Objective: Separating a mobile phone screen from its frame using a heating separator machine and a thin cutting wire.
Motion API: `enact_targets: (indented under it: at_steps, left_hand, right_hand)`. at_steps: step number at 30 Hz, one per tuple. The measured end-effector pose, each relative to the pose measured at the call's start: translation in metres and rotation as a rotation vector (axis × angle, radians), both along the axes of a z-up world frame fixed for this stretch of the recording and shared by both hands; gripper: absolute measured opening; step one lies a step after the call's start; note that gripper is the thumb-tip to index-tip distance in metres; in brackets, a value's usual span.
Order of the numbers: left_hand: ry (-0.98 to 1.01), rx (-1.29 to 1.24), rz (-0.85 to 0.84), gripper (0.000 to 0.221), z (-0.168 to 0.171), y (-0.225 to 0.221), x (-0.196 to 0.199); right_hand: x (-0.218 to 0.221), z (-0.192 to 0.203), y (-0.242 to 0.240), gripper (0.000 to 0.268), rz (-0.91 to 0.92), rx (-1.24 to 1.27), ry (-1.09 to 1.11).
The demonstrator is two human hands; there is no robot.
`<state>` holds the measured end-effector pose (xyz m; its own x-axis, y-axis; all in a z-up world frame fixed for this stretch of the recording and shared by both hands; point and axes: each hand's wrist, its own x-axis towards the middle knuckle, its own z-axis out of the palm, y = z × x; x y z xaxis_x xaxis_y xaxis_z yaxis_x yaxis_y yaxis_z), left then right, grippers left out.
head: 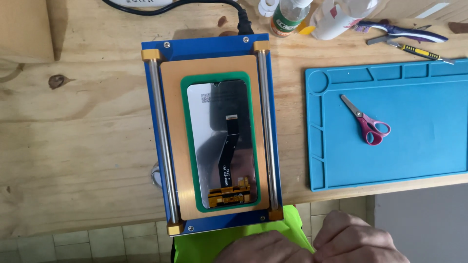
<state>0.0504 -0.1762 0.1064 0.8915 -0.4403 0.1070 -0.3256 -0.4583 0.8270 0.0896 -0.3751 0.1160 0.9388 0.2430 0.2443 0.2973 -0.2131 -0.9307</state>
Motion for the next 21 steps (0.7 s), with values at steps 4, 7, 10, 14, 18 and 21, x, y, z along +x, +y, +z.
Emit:
enact_targets:
  at_steps: [4,7,10,14,18,21]
  left_hand:
    - [0.702,-0.434,-0.162,0.025,0.028,0.016,0.023]
    - [0.192,-0.103,0.002,0.014,0.017,0.009,0.004]
    - [-0.233,0.218,0.049,0.015,-0.003,-0.009,-0.015]
    - [0.409,0.258,-0.116,0.007,0.008,-0.009,0.019]
    - [1.35,0.061,-0.425,0.034,0.013,-0.005,0.046]
    - [0.038,0.445,0.058,0.025,-0.018,-0.012,0.004]
  right_hand:
    - [0.005,0.008,0.0,0.036,0.033,-0.022,0.005]
    - [0.001,0.004,-0.002,0.026,-0.009,-0.034,0.036]
    - [-0.002,0.001,-0.005,0.024,0.006,-0.01,0.024]
    - [0.0,0.003,-0.002,0.036,0.083,0.009,-0.023]
    - [0.0,0.002,0.008,0.04,-0.042,0.054,0.007]
    - [0.0,-0.003,0.001,0.025,-0.008,0.083,0.031]
